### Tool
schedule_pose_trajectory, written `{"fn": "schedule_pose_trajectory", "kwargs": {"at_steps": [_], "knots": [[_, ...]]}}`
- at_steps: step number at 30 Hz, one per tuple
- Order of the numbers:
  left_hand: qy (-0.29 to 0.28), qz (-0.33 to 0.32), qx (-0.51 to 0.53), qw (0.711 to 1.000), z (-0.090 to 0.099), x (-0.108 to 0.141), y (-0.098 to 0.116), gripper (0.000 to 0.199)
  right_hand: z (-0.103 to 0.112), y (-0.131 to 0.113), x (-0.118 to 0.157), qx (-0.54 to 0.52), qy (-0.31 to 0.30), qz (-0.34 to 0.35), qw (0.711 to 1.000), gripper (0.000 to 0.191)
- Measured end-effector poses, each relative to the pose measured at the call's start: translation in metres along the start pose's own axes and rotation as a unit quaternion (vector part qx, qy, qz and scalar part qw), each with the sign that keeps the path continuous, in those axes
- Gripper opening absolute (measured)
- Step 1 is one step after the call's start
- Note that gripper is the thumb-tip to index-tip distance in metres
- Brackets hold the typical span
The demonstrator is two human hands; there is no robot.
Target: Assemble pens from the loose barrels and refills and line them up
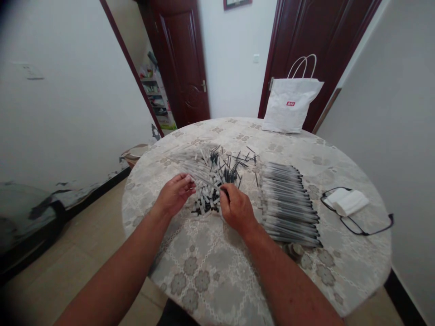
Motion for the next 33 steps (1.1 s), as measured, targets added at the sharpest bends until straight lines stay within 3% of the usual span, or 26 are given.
{"fn": "schedule_pose_trajectory", "kwargs": {"at_steps": [3,6,12,24,33], "knots": [[-0.014,-0.006,0.134,0.991,-0.001,-0.011,0.008,0.032,-0.005,-0.002,0.001,-0.004,-0.015,0.005,1.0,0.018],[-0.027,-0.016,0.172,0.985,-0.001,-0.017,0.004,0.029,-0.008,-0.001,0.002,-0.003,-0.023,0.003,1.0,0.019],[-0.038,0.015,0.158,0.987,0.0,-0.017,-0.015,0.03,-0.013,0.004,0.003,0.006,-0.041,-0.009,0.999,0.019],[-0.03,0.004,0.154,0.988,0.002,-0.016,-0.011,0.032,-0.014,0.002,0.003,0.018,-0.043,-0.001,0.999,0.019],[-0.024,0.017,0.111,0.993,0.001,-0.018,-0.016,0.03,-0.01,-0.007,-0.001,0.047,-0.049,0.068,0.995,0.022]]}}
Point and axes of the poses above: each hand's wrist, its own x-axis away from the middle knuckle, its own z-axis out of the back of the hand, y = z × x, the point moved 8 cm from there along -x, towards the middle knuckle, and after that the axes turned 15 degrees about z, right-handed, at the moved point
